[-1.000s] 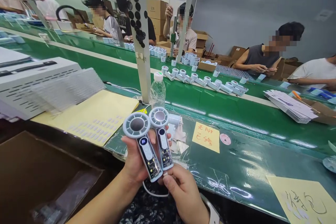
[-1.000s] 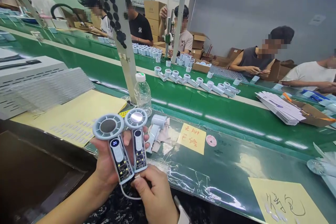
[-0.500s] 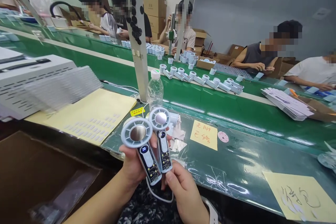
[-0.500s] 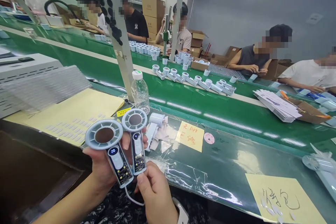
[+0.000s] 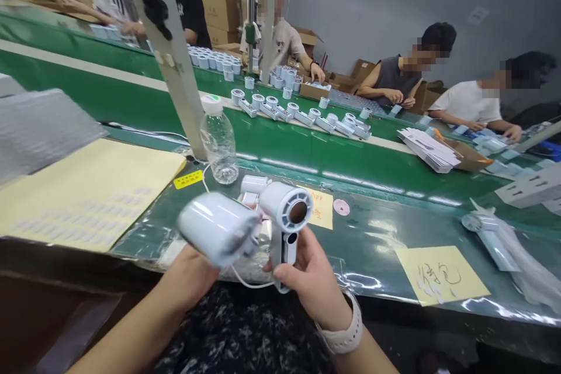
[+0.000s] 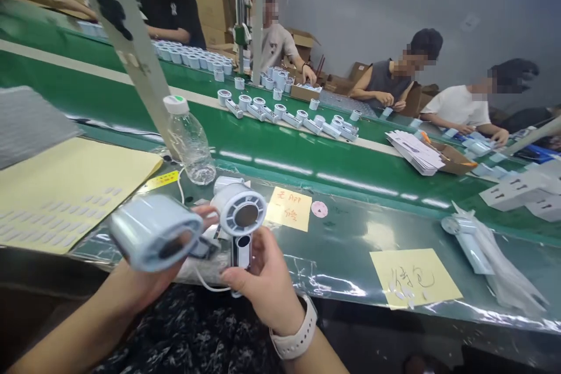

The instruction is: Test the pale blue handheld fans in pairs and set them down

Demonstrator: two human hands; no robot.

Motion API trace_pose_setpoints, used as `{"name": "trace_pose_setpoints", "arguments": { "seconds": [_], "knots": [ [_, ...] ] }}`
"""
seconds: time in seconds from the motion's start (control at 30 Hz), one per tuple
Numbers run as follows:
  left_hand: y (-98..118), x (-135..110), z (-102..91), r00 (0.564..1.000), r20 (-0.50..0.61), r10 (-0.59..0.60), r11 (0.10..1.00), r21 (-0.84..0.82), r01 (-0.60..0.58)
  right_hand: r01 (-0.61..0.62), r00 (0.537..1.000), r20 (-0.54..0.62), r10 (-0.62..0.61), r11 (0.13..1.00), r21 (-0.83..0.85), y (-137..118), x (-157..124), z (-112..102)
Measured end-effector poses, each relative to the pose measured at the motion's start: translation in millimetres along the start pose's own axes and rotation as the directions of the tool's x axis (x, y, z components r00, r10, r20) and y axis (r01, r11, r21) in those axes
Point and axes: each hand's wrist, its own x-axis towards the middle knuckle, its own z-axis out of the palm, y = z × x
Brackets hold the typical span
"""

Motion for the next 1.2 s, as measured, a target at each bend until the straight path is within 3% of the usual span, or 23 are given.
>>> {"name": "trace_pose_setpoints", "arguments": {
  "seconds": [0.13,0.2,0.37,0.53,0.83,1.2],
  "knots": [
    [0,5,9.6,0.993,0.08,-0.092,0.983,0.165,0.078,-0.03,0.992,-0.119,0.041,0.995,0.093,6,-2,-11],
    [-3,0,13.4,0.98,0.144,-0.138,0.973,0.207,0.106,-0.044,0.993,-0.099,0.06,0.986,0.161,7,-3,-13],
    [-6,-13,16.4,0.936,0.328,-0.126,0.975,0.213,0.056,-0.004,1.0,-0.022,0.009,0.976,0.218,8,-7,-12],
    [-3,-13,18.4,0.949,0.292,-0.122,0.973,0.225,0.055,0.015,1.0,-0.008,-0.013,0.971,0.237,12,-9,-9],
    [-4,-15,20.1,0.904,0.39,-0.176,0.982,0.132,0.134,-0.094,0.992,-0.047,0.118,0.93,0.356,7,-9,-3],
    [-5,-13,18.9,0.933,0.326,-0.151,0.985,0.129,0.114,-0.067,0.996,-0.04,0.082,0.952,0.298,16,-10,-5]
  ]
}}
